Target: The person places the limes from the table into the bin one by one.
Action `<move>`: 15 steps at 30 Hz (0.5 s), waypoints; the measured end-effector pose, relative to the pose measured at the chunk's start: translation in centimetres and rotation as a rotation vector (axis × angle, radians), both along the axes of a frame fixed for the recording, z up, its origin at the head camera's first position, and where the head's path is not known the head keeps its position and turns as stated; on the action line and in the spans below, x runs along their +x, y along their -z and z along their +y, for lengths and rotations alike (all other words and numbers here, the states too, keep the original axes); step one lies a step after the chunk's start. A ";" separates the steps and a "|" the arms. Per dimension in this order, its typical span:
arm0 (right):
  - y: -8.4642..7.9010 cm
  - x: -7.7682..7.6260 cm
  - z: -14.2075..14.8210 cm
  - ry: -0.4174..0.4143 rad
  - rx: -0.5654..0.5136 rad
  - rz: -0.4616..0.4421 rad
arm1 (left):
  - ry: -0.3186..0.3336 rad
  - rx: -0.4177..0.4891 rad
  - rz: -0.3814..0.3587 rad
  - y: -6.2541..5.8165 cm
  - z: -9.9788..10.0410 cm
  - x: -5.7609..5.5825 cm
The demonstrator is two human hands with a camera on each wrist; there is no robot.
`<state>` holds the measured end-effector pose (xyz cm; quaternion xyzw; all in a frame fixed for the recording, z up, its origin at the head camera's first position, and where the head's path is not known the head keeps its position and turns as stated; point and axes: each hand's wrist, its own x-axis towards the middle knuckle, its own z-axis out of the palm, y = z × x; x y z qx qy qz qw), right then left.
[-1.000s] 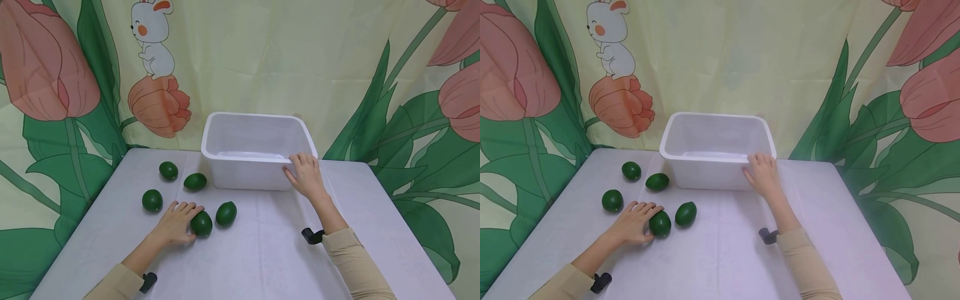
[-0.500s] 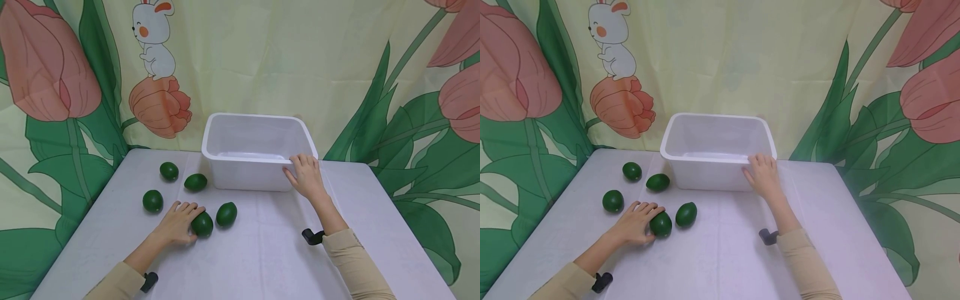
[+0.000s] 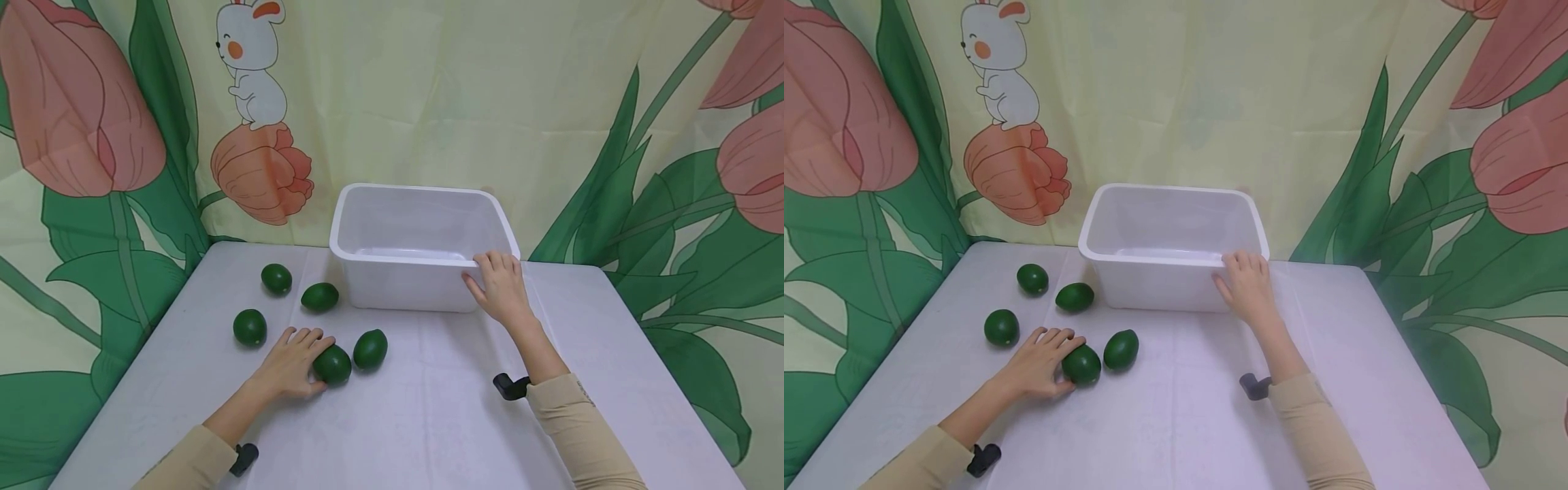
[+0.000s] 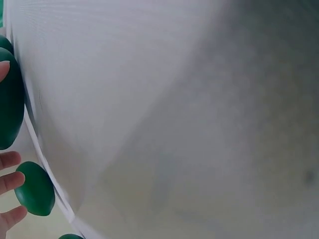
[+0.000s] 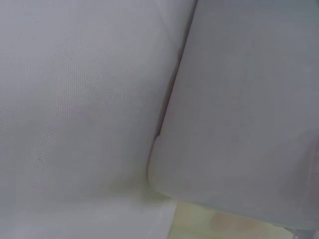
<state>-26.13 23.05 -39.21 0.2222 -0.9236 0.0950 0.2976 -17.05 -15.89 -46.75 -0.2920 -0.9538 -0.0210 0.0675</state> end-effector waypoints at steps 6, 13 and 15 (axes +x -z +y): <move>0.0 0.0 0.0 0.008 -0.002 -0.001 | -0.008 0.003 0.014 0.1 0.0 0.0; 0.0 0.1 -0.1 0.012 -0.003 -0.006 | -0.002 -0.017 0.051 0.0 -0.1 -0.1; 0.0 0.1 -0.1 0.010 -0.005 -0.004 | -0.003 -0.025 0.055 0.0 0.0 -0.2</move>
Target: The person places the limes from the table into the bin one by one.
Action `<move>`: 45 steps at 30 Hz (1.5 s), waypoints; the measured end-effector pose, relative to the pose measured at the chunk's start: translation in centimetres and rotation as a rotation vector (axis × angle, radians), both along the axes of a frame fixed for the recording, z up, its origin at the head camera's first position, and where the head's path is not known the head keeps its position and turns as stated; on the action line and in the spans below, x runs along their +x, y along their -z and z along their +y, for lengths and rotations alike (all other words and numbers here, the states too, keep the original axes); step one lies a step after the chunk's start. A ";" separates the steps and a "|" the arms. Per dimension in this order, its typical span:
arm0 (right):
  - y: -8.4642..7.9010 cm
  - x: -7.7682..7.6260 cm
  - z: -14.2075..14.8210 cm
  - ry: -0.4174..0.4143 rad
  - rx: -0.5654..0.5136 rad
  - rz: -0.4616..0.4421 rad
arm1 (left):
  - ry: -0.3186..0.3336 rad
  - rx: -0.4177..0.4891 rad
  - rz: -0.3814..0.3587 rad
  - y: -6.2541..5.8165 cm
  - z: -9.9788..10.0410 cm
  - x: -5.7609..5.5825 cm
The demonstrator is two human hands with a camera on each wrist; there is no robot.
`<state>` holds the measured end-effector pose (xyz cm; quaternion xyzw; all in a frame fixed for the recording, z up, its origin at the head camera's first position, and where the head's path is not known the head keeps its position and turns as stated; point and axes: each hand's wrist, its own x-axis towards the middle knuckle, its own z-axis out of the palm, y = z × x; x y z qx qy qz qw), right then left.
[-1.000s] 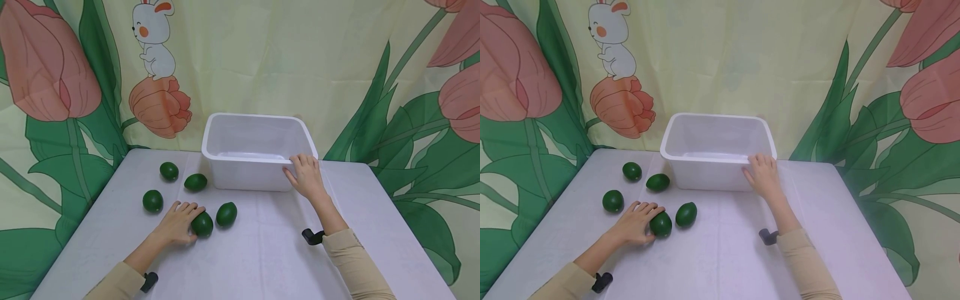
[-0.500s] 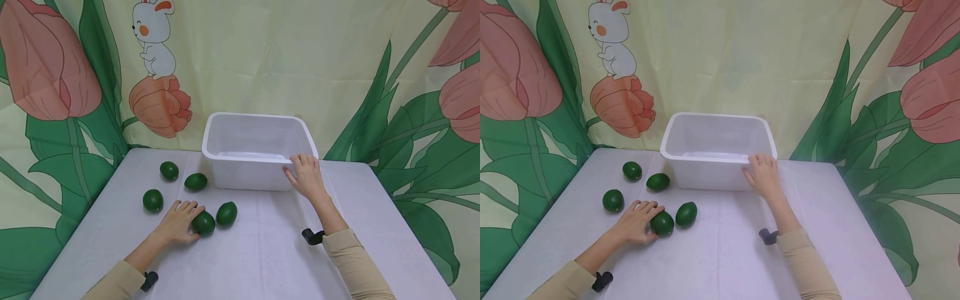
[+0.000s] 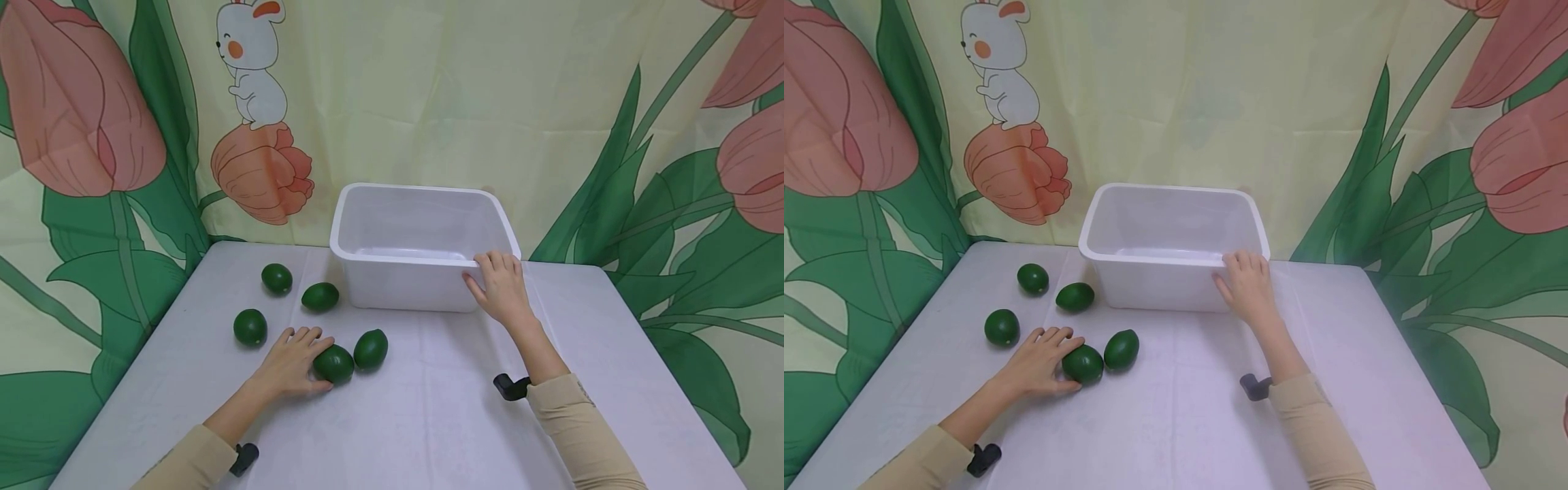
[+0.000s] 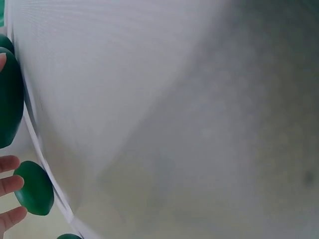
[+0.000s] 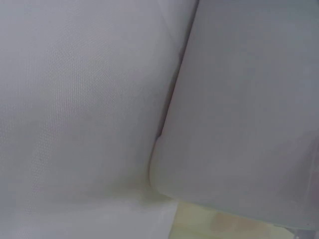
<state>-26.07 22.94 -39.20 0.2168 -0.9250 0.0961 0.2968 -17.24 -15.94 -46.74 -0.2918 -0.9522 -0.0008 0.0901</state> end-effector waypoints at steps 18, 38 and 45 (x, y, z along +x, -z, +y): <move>0.1 0.0 0.0 0.000 0.000 0.004 | 0.016 0.011 0.098 -0.4 -0.3 -0.2; 0.1 -0.1 0.1 -0.003 0.001 0.019 | -0.010 0.064 0.091 -1.6 -0.5 -0.4; 0.2 -0.2 0.1 -0.011 -0.001 0.031 | -0.038 0.091 0.099 -2.2 -0.6 -0.9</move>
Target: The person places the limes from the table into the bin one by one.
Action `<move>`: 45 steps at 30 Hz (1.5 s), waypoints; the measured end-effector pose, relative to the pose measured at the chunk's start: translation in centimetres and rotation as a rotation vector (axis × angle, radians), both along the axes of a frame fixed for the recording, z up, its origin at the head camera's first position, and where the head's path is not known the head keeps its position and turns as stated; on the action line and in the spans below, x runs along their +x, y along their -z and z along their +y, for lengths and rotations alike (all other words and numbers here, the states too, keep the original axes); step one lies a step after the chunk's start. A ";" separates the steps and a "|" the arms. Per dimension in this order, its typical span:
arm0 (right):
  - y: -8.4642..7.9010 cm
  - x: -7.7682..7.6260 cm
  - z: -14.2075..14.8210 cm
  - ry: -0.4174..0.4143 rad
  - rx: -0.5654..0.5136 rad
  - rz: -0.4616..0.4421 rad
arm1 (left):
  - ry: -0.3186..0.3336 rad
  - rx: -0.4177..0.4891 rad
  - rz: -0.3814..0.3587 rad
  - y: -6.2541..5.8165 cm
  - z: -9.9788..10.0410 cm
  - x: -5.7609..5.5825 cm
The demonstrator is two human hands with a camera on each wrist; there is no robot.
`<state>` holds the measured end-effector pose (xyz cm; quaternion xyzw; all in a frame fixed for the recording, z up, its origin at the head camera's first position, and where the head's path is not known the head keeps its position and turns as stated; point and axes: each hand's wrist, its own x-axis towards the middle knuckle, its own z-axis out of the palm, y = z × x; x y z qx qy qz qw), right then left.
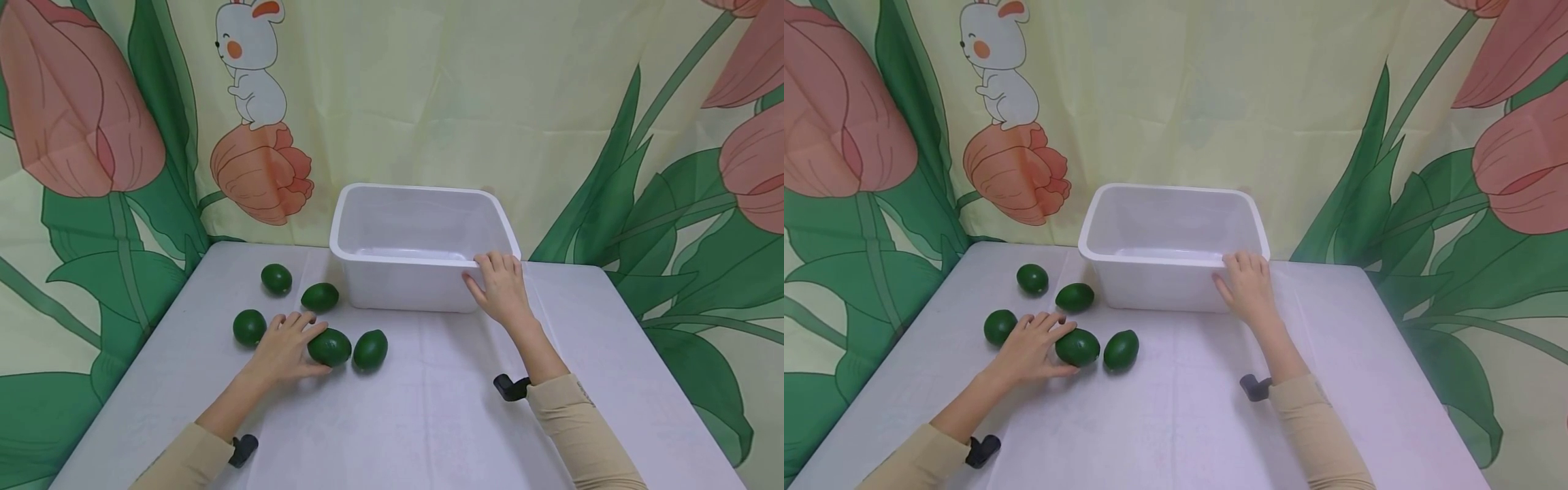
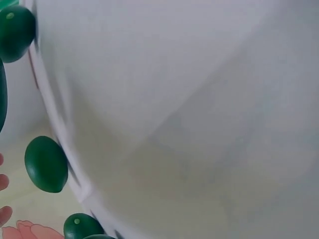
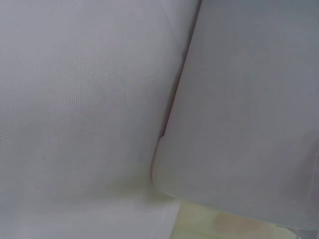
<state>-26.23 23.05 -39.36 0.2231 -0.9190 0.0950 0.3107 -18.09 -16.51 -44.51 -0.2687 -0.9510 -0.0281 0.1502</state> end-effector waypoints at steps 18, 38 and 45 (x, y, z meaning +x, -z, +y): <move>0.1 0.0 0.1 -0.015 -0.011 0.007 | -0.027 0.048 -0.002 -1.9 -0.1 -0.9; -0.2 0.3 0.0 -0.001 -0.027 -0.082 | -0.067 0.125 -0.004 -4.1 0.9 -2.4; -0.1 0.2 -0.1 -0.012 -0.049 -0.065 | -0.083 0.153 0.009 -5.1 1.2 -2.9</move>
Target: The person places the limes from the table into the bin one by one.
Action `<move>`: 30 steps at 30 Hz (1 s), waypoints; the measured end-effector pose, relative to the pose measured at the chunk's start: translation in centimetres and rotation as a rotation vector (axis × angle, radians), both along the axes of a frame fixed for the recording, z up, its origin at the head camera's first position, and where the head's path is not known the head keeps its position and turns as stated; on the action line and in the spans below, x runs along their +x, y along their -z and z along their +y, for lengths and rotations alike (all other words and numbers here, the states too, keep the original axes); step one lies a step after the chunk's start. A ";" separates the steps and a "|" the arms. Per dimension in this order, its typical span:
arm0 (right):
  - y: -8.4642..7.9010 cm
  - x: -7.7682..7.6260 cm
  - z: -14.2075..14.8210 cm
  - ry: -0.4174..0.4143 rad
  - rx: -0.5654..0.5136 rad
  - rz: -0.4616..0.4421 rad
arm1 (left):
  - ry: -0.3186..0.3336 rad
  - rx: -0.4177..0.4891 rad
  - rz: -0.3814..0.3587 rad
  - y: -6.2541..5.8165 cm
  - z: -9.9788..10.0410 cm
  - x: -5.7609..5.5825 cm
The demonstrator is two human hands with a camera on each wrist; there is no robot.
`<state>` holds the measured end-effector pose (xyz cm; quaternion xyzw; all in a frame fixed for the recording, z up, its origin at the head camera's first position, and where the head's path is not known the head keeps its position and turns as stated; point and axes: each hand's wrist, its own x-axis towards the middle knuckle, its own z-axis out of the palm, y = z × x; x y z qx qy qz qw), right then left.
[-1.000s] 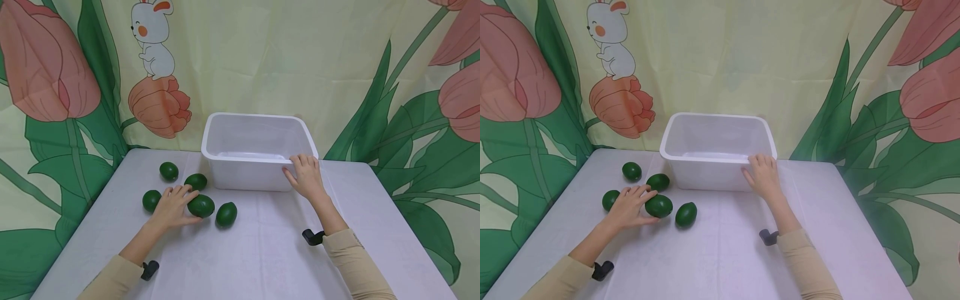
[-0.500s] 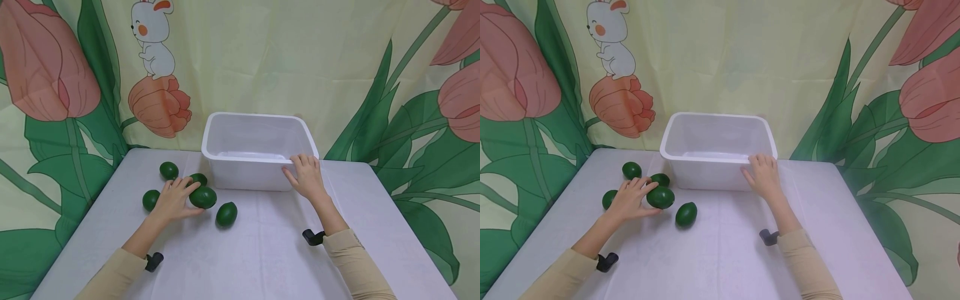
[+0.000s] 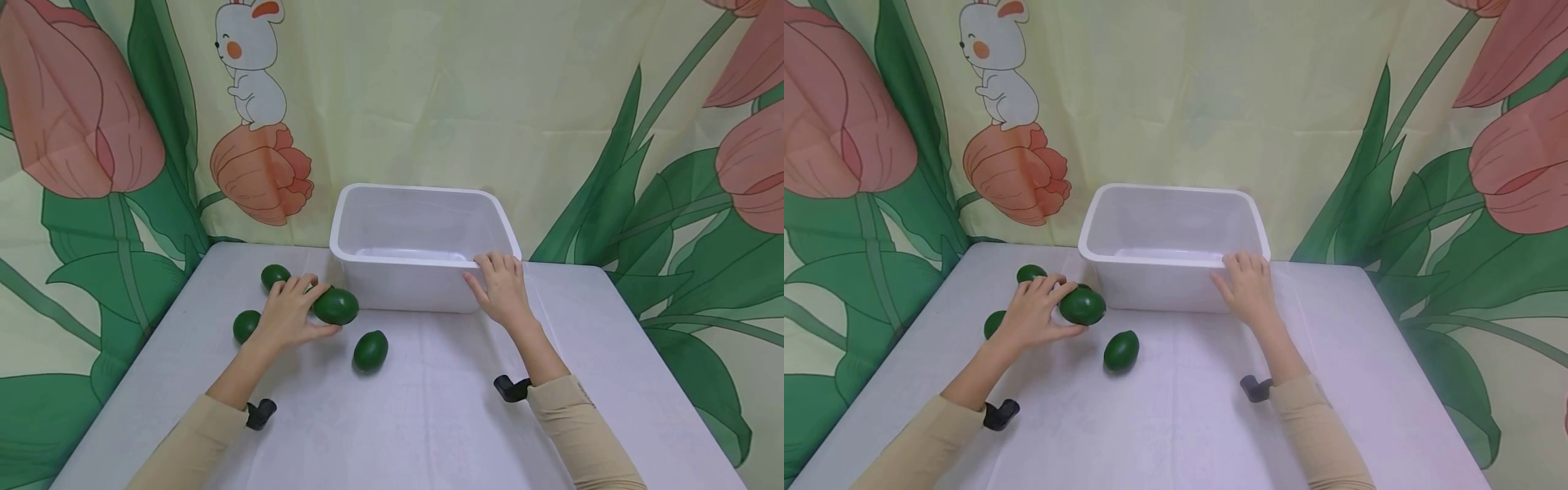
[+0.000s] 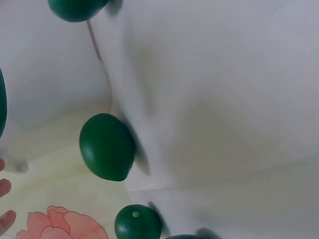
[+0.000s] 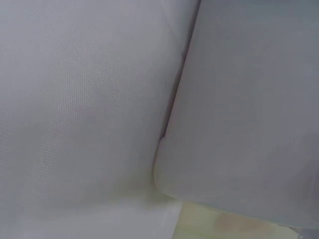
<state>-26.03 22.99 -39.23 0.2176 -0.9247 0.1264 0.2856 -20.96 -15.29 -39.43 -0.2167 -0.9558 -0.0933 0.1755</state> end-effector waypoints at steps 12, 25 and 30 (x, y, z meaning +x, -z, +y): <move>0.3 -0.3 0.0 0.013 -0.013 0.019 | -0.028 0.030 0.015 -1.6 0.5 -1.0; 0.6 -0.5 -0.1 0.010 -0.048 0.066 | -0.038 0.095 0.043 -2.6 1.3 -2.0; 0.8 -0.6 -0.2 0.008 -0.059 0.081 | -0.046 0.096 0.070 -2.9 1.4 -2.2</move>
